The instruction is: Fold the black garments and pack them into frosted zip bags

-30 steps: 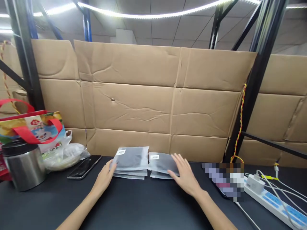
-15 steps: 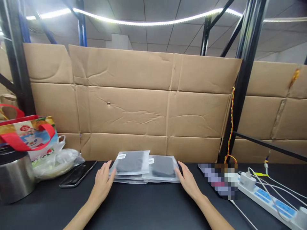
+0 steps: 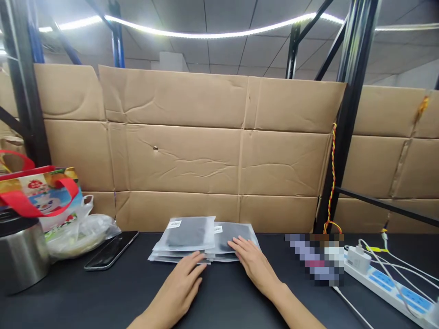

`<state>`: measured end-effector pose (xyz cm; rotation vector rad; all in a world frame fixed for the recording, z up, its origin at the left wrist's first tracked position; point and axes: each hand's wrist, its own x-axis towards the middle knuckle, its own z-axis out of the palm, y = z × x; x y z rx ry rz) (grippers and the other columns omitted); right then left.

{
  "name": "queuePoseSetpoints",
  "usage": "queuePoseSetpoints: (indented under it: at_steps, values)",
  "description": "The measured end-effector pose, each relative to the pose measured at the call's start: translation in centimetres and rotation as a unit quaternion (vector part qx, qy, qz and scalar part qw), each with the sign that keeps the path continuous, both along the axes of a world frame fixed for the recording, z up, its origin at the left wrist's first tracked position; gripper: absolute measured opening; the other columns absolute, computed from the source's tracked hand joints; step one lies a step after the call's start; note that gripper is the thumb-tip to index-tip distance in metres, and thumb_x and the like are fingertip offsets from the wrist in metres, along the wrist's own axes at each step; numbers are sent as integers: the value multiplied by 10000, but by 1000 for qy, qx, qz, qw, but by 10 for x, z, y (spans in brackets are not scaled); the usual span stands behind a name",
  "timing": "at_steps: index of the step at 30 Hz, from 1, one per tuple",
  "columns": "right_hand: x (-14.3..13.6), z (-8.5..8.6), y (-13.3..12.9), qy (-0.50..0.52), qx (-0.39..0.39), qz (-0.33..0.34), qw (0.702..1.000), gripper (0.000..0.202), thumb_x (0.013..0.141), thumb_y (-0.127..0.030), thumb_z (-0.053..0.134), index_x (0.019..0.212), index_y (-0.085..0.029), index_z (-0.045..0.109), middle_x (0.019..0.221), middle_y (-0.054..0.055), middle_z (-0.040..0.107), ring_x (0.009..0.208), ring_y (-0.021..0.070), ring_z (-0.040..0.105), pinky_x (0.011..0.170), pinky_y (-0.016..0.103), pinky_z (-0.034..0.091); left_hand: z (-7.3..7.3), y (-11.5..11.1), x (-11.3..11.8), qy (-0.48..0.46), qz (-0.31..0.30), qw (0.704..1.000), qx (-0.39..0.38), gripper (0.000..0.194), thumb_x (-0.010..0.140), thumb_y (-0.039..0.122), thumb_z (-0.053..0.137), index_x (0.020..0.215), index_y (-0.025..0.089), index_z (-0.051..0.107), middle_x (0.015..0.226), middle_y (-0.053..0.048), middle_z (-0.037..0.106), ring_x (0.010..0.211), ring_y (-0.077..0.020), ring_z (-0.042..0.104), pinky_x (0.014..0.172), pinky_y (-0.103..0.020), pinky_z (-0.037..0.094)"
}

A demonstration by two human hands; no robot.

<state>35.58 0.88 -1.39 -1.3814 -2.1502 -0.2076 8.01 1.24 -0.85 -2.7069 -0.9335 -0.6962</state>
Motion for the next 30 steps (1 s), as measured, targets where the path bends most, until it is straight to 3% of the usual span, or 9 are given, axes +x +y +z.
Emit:
queuePoseSetpoints:
  at_steps: [6, 11, 14, 18, 21, 24, 30]
  values:
    - [14, -6, 7, 22, 2, -17, 1000, 414, 990, -197, 303, 1355, -284, 477, 1382, 45, 518, 1321, 240, 407, 1074, 511, 348, 3, 22, -13, -4, 58, 995, 76, 329, 920, 175, 409, 1183, 215, 602, 1455, -75, 438, 1343, -302, 369, 1072, -528, 350]
    - [16, -6, 7, 26, 2, -4, 1000, 428, 977, -167, 301, 1354, -276, 472, 1400, 47, 497, 1335, 224, 386, 1085, 498, 330, -13, 43, -23, -25, 71, 995, 65, 398, 889, 193, 427, 1268, 205, 547, 1438, -87, 459, 1345, -306, 368, 1097, -566, 270]
    - [17, -2, 6, 27, 13, 2, 1000, 434, 948, -173, 364, 1366, -253, 449, 1416, 64, 475, 1341, 224, 375, 1096, 486, 315, -18, 51, -25, -63, 64, 993, 72, 353, 884, 244, 450, 1212, 229, 579, 1406, -77, 501, 1334, -304, 387, 1112, -561, 234]
    - [7, 11, -3, 22, 44, 29, 998, 416, 897, -198, 465, 1312, -215, 491, 1390, 72, 498, 1320, 213, 392, 1109, 432, 293, -13, 41, -16, -88, 15, 993, 83, 229, 892, 265, 472, 1054, 250, 633, 1374, -51, 536, 1330, -298, 397, 1120, -527, 261]
    - [-14, 17, -13, 6, 55, 72, 996, 316, 901, -236, 483, 1208, -232, 559, 1250, 40, 610, 1173, 178, 521, 1032, 332, 377, -12, 23, -5, -67, -46, 996, 36, 337, 898, 261, 498, 1220, 334, 569, 1360, 8, 553, 1258, -254, 500, 1064, -394, 409]
    - [-36, 14, -23, -40, 14, 125, 991, 244, 900, -275, 499, 1117, -220, 595, 1038, 32, 690, 966, 180, 614, 905, 290, 454, -18, 12, -1, -32, -94, 995, -17, 522, 895, 272, 537, 1384, 410, 415, 1370, 40, 539, 1200, -240, 559, 991, -329, 484]
    - [-53, 9, -32, -29, -58, 137, 989, 279, 906, -274, 511, 1171, -204, 562, 1090, 49, 669, 1011, 192, 605, 926, 273, 441, -21, 9, -10, 23, -63, 993, -97, 515, 932, 347, 499, 1418, 426, 350, 1413, 39, 455, 1238, -279, 499, 952, -415, 498]
